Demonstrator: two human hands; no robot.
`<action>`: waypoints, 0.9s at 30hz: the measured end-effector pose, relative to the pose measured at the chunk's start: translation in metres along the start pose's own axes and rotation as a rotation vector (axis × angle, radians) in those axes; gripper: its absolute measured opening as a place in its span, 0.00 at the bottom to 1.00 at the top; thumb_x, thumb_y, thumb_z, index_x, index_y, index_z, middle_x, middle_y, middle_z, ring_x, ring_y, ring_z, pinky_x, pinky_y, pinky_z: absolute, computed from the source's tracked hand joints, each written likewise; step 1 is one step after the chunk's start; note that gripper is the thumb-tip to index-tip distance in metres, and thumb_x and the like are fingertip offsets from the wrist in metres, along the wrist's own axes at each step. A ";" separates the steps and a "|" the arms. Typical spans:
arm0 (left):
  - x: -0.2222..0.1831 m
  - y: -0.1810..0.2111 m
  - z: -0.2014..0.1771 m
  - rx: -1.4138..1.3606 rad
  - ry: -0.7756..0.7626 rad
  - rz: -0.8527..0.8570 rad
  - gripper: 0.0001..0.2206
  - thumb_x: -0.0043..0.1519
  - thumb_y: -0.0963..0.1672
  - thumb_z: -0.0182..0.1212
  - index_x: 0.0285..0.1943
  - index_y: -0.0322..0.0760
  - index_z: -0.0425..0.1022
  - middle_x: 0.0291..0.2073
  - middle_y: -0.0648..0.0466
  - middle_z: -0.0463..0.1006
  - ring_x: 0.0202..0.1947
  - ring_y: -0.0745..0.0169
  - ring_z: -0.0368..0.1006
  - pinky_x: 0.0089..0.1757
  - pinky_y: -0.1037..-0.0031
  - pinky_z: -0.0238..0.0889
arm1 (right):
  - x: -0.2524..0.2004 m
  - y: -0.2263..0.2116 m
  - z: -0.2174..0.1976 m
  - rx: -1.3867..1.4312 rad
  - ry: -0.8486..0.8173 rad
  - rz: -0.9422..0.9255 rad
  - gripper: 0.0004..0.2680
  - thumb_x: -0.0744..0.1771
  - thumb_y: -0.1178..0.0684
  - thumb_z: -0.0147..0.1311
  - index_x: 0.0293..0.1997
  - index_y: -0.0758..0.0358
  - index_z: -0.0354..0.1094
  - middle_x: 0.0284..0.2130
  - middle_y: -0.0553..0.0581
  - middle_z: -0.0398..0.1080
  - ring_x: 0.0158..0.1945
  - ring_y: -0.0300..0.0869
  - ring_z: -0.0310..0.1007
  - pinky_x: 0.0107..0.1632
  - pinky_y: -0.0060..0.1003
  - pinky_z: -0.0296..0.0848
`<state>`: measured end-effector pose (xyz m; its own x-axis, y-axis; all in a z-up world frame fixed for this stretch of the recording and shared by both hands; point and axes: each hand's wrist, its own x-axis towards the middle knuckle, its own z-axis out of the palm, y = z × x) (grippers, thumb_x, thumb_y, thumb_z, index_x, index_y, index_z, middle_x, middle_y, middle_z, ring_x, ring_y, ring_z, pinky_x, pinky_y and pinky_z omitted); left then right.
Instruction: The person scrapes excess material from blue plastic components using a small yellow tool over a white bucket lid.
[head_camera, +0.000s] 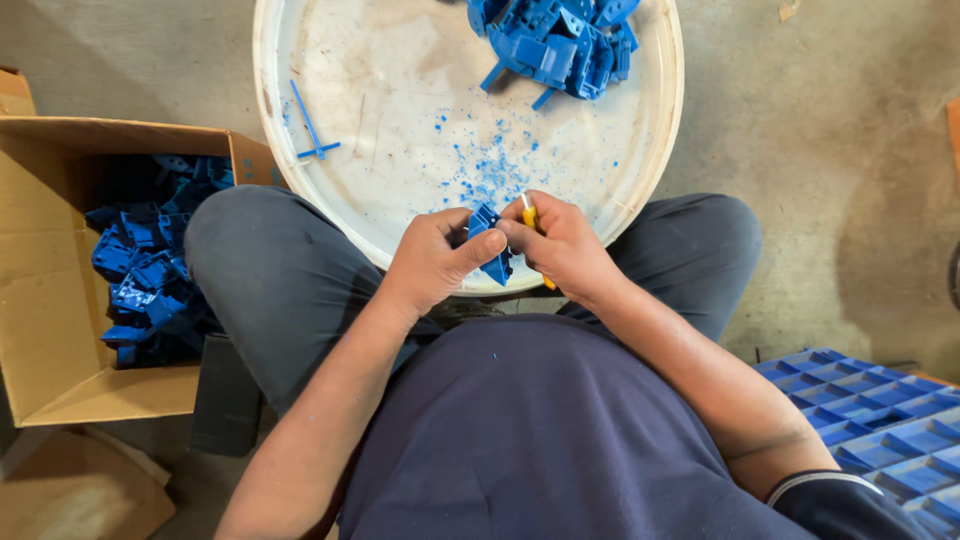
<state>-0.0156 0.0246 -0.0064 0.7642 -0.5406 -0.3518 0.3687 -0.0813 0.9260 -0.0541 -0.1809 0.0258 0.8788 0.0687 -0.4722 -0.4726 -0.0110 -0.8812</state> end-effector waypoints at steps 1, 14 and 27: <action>0.000 0.003 0.002 -0.044 0.032 0.020 0.23 0.59 0.55 0.73 0.44 0.31 0.77 0.26 0.59 0.73 0.28 0.78 0.62 0.30 0.81 0.57 | 0.001 0.002 -0.001 0.064 -0.023 0.013 0.05 0.70 0.54 0.56 0.42 0.63 0.67 0.25 0.47 0.64 0.23 0.28 0.57 0.24 0.26 0.55; 0.016 0.042 0.018 -0.800 0.289 0.140 0.04 0.65 0.43 0.56 0.38 0.40 0.68 0.27 0.56 0.73 0.22 0.72 0.66 0.23 0.78 0.57 | -0.001 -0.030 0.010 0.528 -0.100 0.316 0.06 0.70 0.53 0.46 0.49 0.59 0.61 0.27 0.53 0.68 0.26 0.35 0.62 0.28 0.32 0.62; 0.026 0.016 -0.001 -0.449 0.324 0.297 0.05 0.63 0.38 0.59 0.35 0.35 0.69 0.27 0.58 0.72 0.28 0.78 0.61 0.32 0.81 0.56 | -0.028 -0.023 0.001 -0.576 -0.127 0.086 0.14 0.71 0.47 0.42 0.61 0.58 0.63 0.18 0.47 0.65 0.21 0.36 0.65 0.27 0.35 0.67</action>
<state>0.0104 0.0100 -0.0004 0.9639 -0.1988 -0.1769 0.2481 0.4309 0.8676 -0.0678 -0.1817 0.0587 0.8072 0.1623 -0.5675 -0.3989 -0.5587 -0.7271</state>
